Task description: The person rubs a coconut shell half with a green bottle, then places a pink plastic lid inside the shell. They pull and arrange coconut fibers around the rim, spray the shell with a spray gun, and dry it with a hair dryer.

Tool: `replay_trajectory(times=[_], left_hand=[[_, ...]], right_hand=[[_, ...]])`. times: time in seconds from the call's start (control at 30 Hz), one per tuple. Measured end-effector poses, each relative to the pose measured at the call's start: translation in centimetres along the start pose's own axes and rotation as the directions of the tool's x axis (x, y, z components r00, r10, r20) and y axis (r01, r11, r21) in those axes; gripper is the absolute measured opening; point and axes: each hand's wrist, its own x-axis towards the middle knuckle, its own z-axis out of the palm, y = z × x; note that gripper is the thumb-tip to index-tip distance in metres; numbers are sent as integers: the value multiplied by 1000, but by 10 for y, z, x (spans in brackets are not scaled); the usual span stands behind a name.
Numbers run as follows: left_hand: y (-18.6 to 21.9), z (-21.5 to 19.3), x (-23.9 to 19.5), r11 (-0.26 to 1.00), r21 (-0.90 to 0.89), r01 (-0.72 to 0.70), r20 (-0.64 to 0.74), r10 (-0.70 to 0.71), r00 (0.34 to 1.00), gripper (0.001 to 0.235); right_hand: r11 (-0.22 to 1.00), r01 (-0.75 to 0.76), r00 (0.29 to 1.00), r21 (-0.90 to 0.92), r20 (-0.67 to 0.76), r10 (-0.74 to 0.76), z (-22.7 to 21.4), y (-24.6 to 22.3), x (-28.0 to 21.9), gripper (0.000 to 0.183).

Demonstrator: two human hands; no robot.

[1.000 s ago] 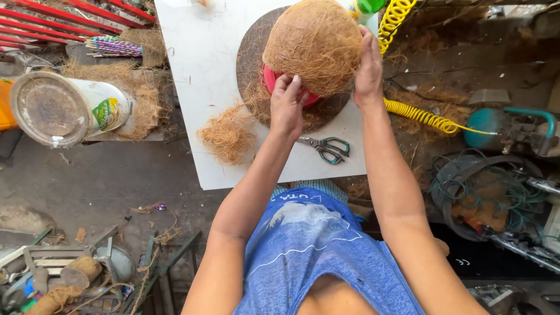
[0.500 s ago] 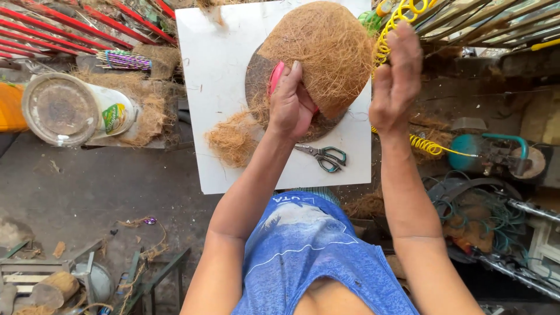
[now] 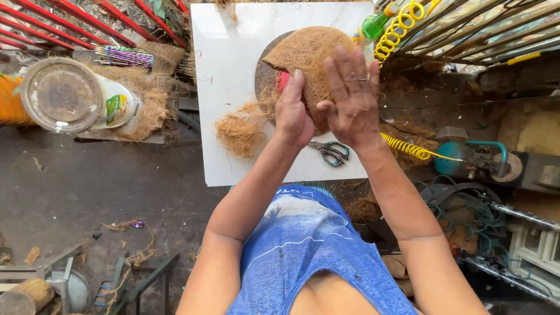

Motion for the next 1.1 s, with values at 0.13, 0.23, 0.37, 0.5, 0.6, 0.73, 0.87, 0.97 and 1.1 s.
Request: replay_trajectory(times=[0.13,0.23,0.37,0.5,0.6,0.73,0.87,0.97,1.1], left_hand=[[14,12,-17,995,96,10,-101,-1,995,68],[22,15,-33,972,223,71,-70,-56,996,95],[20,5,-36,922,361,-140,210,66,976,75],[14,-6,-41,887,432,-164,230,68,971,84],[-2,-27,-30,907,333,-259,318,150,936,98],[2,-26,-37,881,355,-313,326,198,925,85],[1,-27,-35,832,408,-376,323,254,912,75],[-2,-23,-37,840,400,-366,311,251,917,69],[7,-22,-45,862,371,-344,267,256,929,66]], right_hand=[[995,91,995,42,28,-92,0,-7,0,67],[970,121,992,211,-46,-114,-8,-14,-6,58],[832,-29,951,555,-241,194,-35,-12,-1,44],[608,-254,889,752,-65,452,-48,4,-1,37],[554,-310,909,772,70,411,-43,15,-9,22],[518,-293,892,804,35,450,-42,3,-13,17],[630,-295,911,719,13,411,-51,-13,-7,26],[746,-225,930,627,-88,356,-41,-14,-8,14],[686,-260,917,679,-49,396,-37,-7,-13,11]])
